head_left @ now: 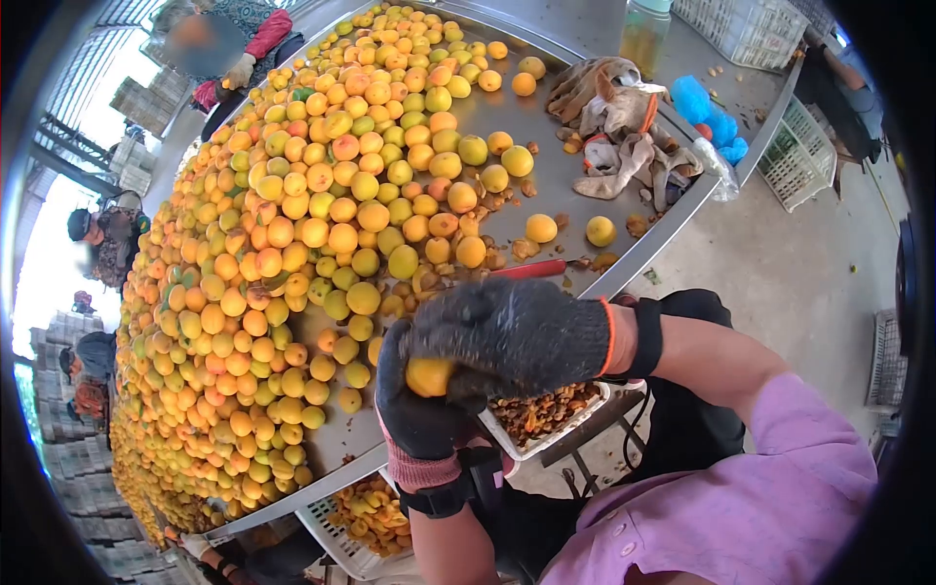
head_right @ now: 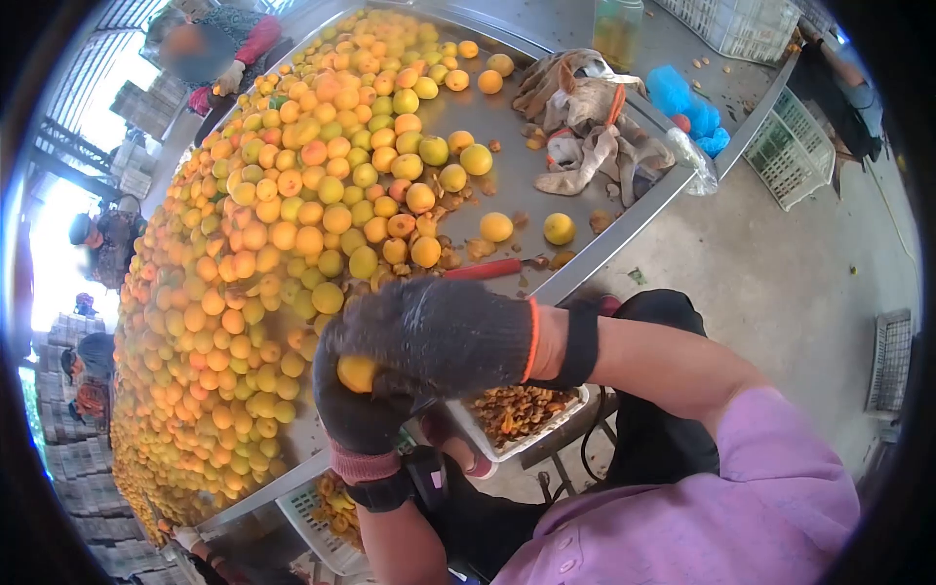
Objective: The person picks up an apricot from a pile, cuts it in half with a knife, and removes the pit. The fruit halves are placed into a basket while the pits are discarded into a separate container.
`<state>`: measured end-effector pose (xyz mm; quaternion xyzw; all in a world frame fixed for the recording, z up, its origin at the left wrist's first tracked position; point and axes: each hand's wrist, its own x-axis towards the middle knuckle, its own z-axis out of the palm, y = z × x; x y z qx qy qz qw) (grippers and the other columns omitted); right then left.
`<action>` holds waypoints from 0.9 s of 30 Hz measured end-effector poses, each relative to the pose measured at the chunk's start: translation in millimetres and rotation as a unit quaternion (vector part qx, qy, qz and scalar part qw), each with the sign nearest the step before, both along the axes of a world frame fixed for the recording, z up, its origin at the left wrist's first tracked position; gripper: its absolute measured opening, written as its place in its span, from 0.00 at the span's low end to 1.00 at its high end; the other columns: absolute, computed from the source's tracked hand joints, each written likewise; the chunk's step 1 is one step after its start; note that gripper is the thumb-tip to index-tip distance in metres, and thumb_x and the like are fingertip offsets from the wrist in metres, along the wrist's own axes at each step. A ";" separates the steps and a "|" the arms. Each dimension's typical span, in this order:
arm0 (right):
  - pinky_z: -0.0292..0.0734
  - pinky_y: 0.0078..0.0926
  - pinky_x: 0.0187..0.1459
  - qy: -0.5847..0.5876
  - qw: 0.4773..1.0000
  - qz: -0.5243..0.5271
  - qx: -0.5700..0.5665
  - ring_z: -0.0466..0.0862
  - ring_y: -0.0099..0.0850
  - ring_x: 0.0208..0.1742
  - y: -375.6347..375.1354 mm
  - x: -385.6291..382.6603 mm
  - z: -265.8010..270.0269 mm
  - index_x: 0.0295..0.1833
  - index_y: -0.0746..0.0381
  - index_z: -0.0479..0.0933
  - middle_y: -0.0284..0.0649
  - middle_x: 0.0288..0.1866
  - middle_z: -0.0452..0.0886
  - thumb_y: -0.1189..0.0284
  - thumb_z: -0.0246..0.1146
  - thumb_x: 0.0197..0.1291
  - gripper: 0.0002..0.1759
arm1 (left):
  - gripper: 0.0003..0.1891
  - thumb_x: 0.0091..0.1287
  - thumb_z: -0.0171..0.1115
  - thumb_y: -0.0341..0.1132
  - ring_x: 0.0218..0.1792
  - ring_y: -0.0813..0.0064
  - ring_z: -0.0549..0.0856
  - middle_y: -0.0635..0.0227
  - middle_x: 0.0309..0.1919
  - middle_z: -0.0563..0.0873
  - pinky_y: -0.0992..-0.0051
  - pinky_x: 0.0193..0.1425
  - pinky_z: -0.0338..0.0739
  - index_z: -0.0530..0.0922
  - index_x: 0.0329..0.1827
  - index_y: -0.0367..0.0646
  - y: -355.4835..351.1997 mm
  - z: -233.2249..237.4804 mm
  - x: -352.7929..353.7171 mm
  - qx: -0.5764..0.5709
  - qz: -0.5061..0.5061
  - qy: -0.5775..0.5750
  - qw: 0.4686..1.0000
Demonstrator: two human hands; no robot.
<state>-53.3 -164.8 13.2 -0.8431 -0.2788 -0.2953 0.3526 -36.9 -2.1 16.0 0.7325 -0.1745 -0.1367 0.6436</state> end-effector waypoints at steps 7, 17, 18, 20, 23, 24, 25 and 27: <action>0.76 0.35 0.40 0.014 1.000 0.014 0.022 0.80 0.42 0.38 20.4 -0.7 -11.9 0.50 0.64 0.73 0.47 0.38 0.78 0.67 0.63 0.50 0.22 | 0.44 0.52 0.70 0.27 0.50 0.65 0.79 0.54 0.52 0.77 0.68 0.55 0.74 0.51 0.68 0.36 8.3 -11.9 2.7 -0.262 0.015 0.190 0.946; 0.69 0.35 0.18 0.017 0.981 0.124 -0.149 0.75 0.40 0.17 28.6 9.9 22.9 0.33 0.61 0.73 0.40 0.18 0.71 0.64 0.65 0.45 0.14 | 0.28 0.67 0.52 0.49 0.49 0.64 0.80 0.58 0.47 0.80 0.69 0.55 0.74 0.66 0.62 0.35 20.8 -1.9 1.8 -0.328 -0.005 0.391 0.860; 0.69 0.35 0.18 0.007 0.980 0.116 -0.164 0.75 0.40 0.17 28.8 10.8 29.5 0.33 0.61 0.73 0.40 0.18 0.71 0.64 0.65 0.45 0.14 | 0.28 0.67 0.52 0.49 0.49 0.64 0.80 0.58 0.47 0.80 0.69 0.55 0.74 0.66 0.62 0.35 19.7 0.9 -3.1 -0.337 -0.020 0.382 0.860; 0.70 0.38 0.20 0.008 0.966 0.224 -0.129 0.75 0.42 0.18 33.9 16.1 40.7 0.28 0.61 0.73 0.41 0.18 0.73 0.62 0.65 0.42 0.15 | 0.33 0.66 0.44 0.61 0.47 0.65 0.80 0.60 0.44 0.81 0.71 0.54 0.74 0.72 0.55 0.36 21.5 0.1 -10.0 -0.249 0.048 0.333 0.908; 0.70 0.41 0.23 0.067 0.952 0.269 -0.130 0.76 0.44 0.21 51.1 22.0 50.0 0.25 0.59 0.74 0.41 0.19 0.74 0.60 0.66 0.39 0.14 | 0.33 0.66 0.44 0.60 0.47 0.66 0.80 0.60 0.45 0.81 0.70 0.54 0.74 0.72 0.55 0.36 14.4 4.7 1.1 -0.326 0.000 0.313 0.892; 0.70 0.41 0.23 0.065 0.952 0.266 -0.135 0.76 0.44 0.21 50.6 23.9 49.1 0.25 0.59 0.74 0.41 0.19 0.74 0.60 0.66 0.39 0.14 | 0.32 0.66 0.44 0.60 0.47 0.66 0.80 0.60 0.45 0.81 0.70 0.54 0.74 0.72 0.55 0.36 14.0 5.6 4.2 -0.359 -0.016 0.307 0.881; 0.70 0.41 0.25 0.064 0.966 0.220 -0.121 0.76 0.44 0.23 69.6 28.0 42.6 0.27 0.60 0.74 0.41 0.21 0.74 0.60 0.66 0.40 0.15 | 0.32 0.66 0.44 0.59 0.46 0.66 0.80 0.60 0.45 0.81 0.70 0.54 0.74 0.72 0.55 0.36 15.1 6.1 6.4 -0.391 -0.030 0.300 0.869; 0.69 0.42 0.30 0.064 0.985 0.132 -0.088 0.76 0.43 0.27 93.7 28.4 29.2 0.31 0.61 0.73 0.42 0.24 0.75 0.60 0.65 0.43 0.16 | 0.31 0.67 0.44 0.58 0.46 0.66 0.80 0.61 0.45 0.81 0.70 0.54 0.74 0.72 0.55 0.36 20.0 5.9 9.7 -0.453 -0.052 0.288 0.842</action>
